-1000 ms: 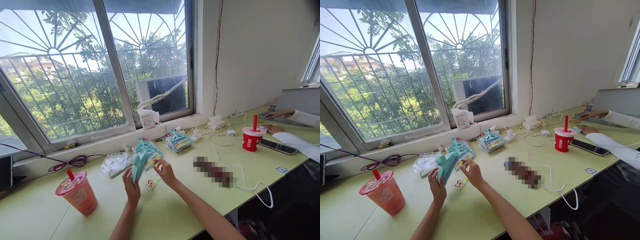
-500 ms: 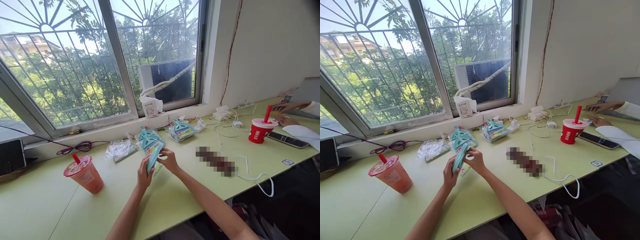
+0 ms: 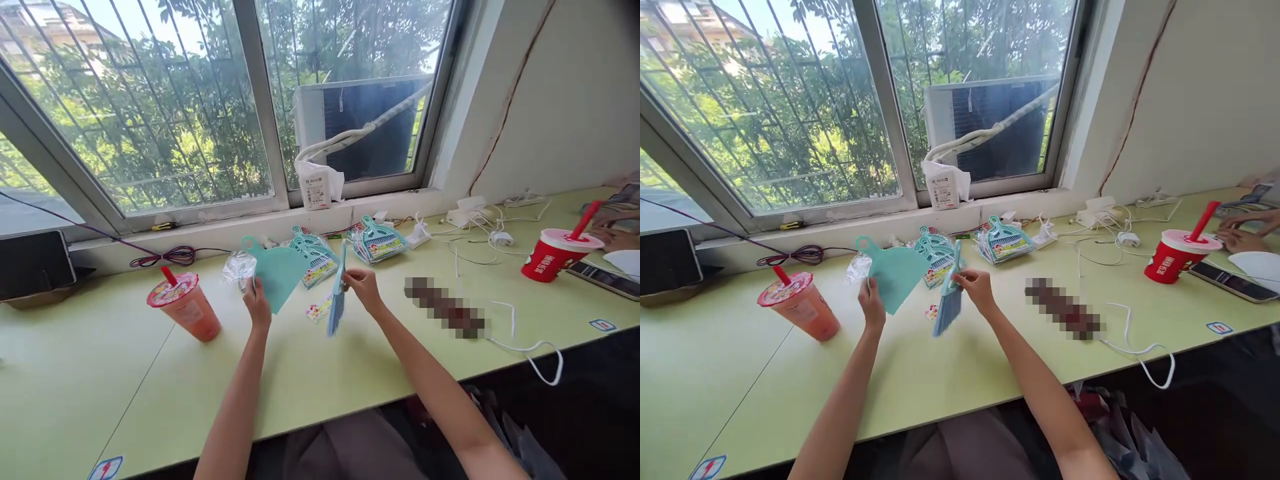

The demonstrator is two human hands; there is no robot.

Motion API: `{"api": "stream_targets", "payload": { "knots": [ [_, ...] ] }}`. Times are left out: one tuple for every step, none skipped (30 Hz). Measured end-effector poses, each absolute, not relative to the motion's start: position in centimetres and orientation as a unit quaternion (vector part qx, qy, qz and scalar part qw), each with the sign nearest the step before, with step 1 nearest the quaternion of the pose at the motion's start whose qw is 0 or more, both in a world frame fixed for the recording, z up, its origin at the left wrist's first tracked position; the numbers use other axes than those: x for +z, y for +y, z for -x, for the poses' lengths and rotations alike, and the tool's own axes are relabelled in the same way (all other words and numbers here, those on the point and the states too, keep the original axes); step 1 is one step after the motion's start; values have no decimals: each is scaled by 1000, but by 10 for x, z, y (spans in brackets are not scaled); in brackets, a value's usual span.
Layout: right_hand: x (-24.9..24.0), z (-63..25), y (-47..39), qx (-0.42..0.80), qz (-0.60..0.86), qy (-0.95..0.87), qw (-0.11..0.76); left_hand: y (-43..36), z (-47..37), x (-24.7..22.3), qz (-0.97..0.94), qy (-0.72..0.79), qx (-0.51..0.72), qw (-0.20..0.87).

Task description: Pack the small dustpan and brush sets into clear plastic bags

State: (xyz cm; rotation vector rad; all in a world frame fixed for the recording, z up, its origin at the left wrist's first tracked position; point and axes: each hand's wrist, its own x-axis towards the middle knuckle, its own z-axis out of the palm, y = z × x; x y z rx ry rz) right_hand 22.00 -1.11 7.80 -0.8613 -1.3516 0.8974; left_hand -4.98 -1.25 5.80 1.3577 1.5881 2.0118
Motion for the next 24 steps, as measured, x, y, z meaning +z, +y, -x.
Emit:
{"api": "stream_targets", "payload": {
  "knots": [
    [74,-218,-11,356,394,-593,605,-12,47,58,-470,537,687,136],
    [70,-216,-12,321,412,-605,601,-11,44,57,-488,522,678,173],
    [67,-214,-14,285,426,-620,593,-11,40,57,-500,505,669,216],
    [65,-212,-16,247,437,-638,583,-12,36,56,-512,488,656,264],
    [64,-210,-18,205,447,-656,573,-13,30,56,-526,470,636,313],
    [63,-209,-20,161,456,-672,561,-15,24,56,-542,451,609,362],
    [63,-209,-22,119,465,-685,549,-18,18,57,-558,434,582,402],
    [63,-209,-23,81,473,-695,536,-22,11,57,-575,418,557,429],
    [63,-210,-23,49,481,-703,522,-25,4,58,-595,403,534,445],
    [62,-210,-23,24,489,-709,508,-29,-3,59,-614,391,518,449],
    [61,-210,-22,6,495,-714,495,-33,-9,59,-633,383,505,445],
    [61,-210,-21,-3,497,-721,484,-36,-15,60,-649,379,494,437],
    [60,-210,-20,-4,493,-728,476,-38,-19,59,-662,381,486,425],
    [59,-209,-19,3,485,-736,471,-40,-23,59,-671,388,480,411],
    [58,-208,-19,14,475,-744,470,-40,-26,58,-676,396,477,397],
    [58,-208,-19,28,464,-750,471,-40,-27,57,-679,403,477,385],
    [59,-208,-20,39,456,-753,473,-38,-27,55,-680,408,479,377],
    [60,-208,-20,44,450,-754,477,-36,-25,53,-677,412,484,372],
    [62,-209,-21,43,447,-751,484,-33,-23,51,-669,418,491,369],
    [64,-211,-22,34,447,-744,495,-30,-20,48,-658,425,501,369],
    [66,-213,-22,21,449,-735,508,-27,-16,46,-643,433,513,370],
    [67,-216,-21,7,455,-723,519,-24,-13,44,-625,442,526,372],
    [68,-219,-19,-2,463,-711,529,-21,-10,42,-607,449,538,376],
    [69,-221,-16,4,471,-704,531,-19,-7,40,-593,450,546,383]
  ]
}}
